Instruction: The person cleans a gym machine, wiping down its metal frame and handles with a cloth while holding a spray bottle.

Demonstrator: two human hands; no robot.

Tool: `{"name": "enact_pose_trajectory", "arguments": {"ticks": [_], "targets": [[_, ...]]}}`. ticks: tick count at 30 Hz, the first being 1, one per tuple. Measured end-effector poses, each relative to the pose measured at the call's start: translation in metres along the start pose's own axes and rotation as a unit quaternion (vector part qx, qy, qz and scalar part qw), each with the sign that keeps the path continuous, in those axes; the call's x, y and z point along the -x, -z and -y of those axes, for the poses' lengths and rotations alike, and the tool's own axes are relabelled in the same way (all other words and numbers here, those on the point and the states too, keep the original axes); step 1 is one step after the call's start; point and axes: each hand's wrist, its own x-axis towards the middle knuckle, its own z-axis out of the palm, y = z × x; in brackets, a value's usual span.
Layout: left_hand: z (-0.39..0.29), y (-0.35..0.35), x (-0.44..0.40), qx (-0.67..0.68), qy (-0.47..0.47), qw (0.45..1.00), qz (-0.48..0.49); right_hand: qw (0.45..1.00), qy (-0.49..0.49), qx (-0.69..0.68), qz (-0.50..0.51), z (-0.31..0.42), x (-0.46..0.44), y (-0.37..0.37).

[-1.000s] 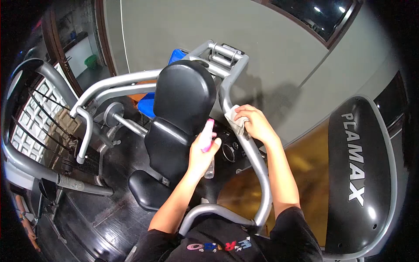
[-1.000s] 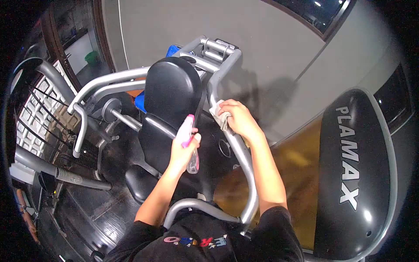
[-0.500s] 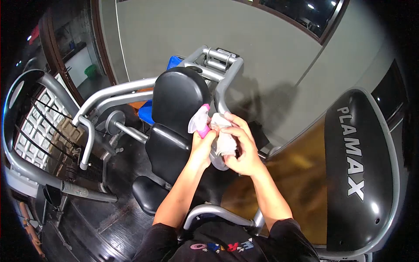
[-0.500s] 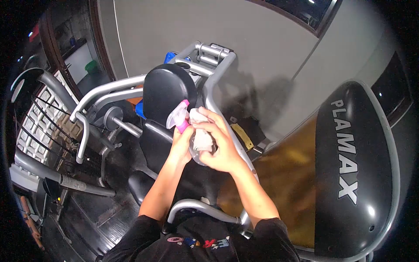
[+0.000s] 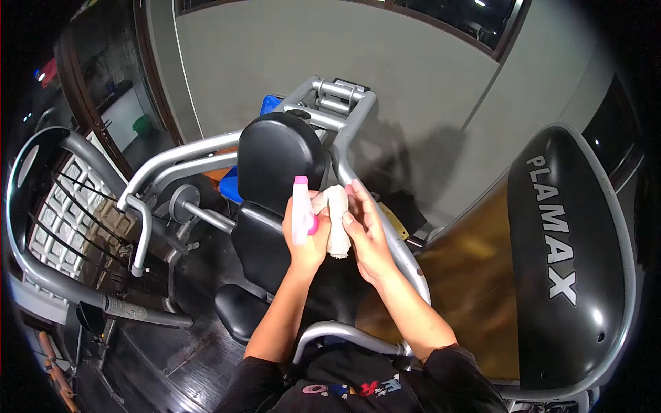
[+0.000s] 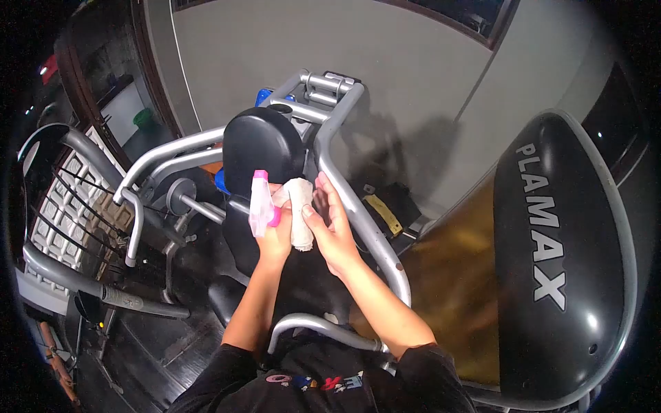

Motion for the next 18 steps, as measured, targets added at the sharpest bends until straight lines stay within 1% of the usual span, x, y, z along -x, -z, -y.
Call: {"name": "enact_pose_trajectory", "arguments": {"ticks": [1, 2, 3, 4, 5, 6, 7, 9, 10, 11, 13, 14, 15, 17, 18], "targets": [[-0.007, 0.001, -0.002, 0.001, 0.000, 1.000, 0.002, 0.998, -0.058, -0.034, 0.004, 0.001, 0.000, 0.001], [-0.014, 0.002, -0.003, 0.002, 0.024, 1.000, 0.009, 0.991, -0.090, -0.089, 0.050, 0.006, 0.001, 0.003], [-0.023, 0.005, -0.005, 0.001, 0.049, 0.999, 0.016, 0.991, -0.089, -0.090, 0.049, 0.006, 0.002, 0.002], [-0.029, 0.008, -0.007, -0.009, 0.069, 0.996, 0.049, 0.986, -0.089, -0.122, 0.066, 0.006, 0.004, 0.000], [-0.031, 0.009, -0.008, -0.009, 0.069, 0.996, 0.051, 0.981, -0.088, -0.153, 0.082, 0.006, 0.006, -0.003], [-0.033, 0.009, -0.009, -0.027, 0.062, 0.996, 0.066, 0.990, -0.065, -0.120, 0.043, 0.006, 0.007, -0.009], [-0.035, 0.010, -0.011, -0.046, 0.054, 0.994, 0.081, 0.990, -0.064, -0.121, 0.042, 0.004, 0.005, -0.009], [-0.042, 0.013, -0.013, -0.063, 0.060, 0.992, 0.091, 0.992, -0.066, -0.111, -0.017, -0.001, 0.002, -0.009], [-0.041, 0.016, -0.014, -0.072, 0.059, 0.990, 0.105, 0.996, -0.017, -0.085, -0.031, 0.002, 0.002, -0.013], [-0.041, 0.018, -0.015, -0.081, 0.057, 0.988, 0.118, 0.996, -0.018, -0.085, -0.030, -0.001, 0.003, -0.013], [-0.045, 0.022, -0.017, -0.092, 0.067, 0.986, 0.120, 0.997, 0.072, 0.029, -0.028, -0.006, 0.004, -0.010], [-0.047, 0.023, -0.018, -0.101, 0.075, 0.984, 0.122, 0.993, 0.098, 0.061, -0.038, -0.007, 0.004, -0.009], [-0.048, 0.025, -0.019, -0.101, 0.076, 0.984, 0.123, 0.993, 0.097, 0.060, -0.038, -0.007, 0.004, -0.010], [-0.048, 0.027, -0.022, -0.095, 0.081, 0.983, 0.132, 0.995, 0.099, 0.003, -0.019, -0.003, 0.005, -0.013], [-0.040, 0.027, -0.022, -0.077, 0.026, 0.989, 0.124, 0.995, 0.099, 0.004, -0.020, -0.002, 0.006, -0.013]]}}
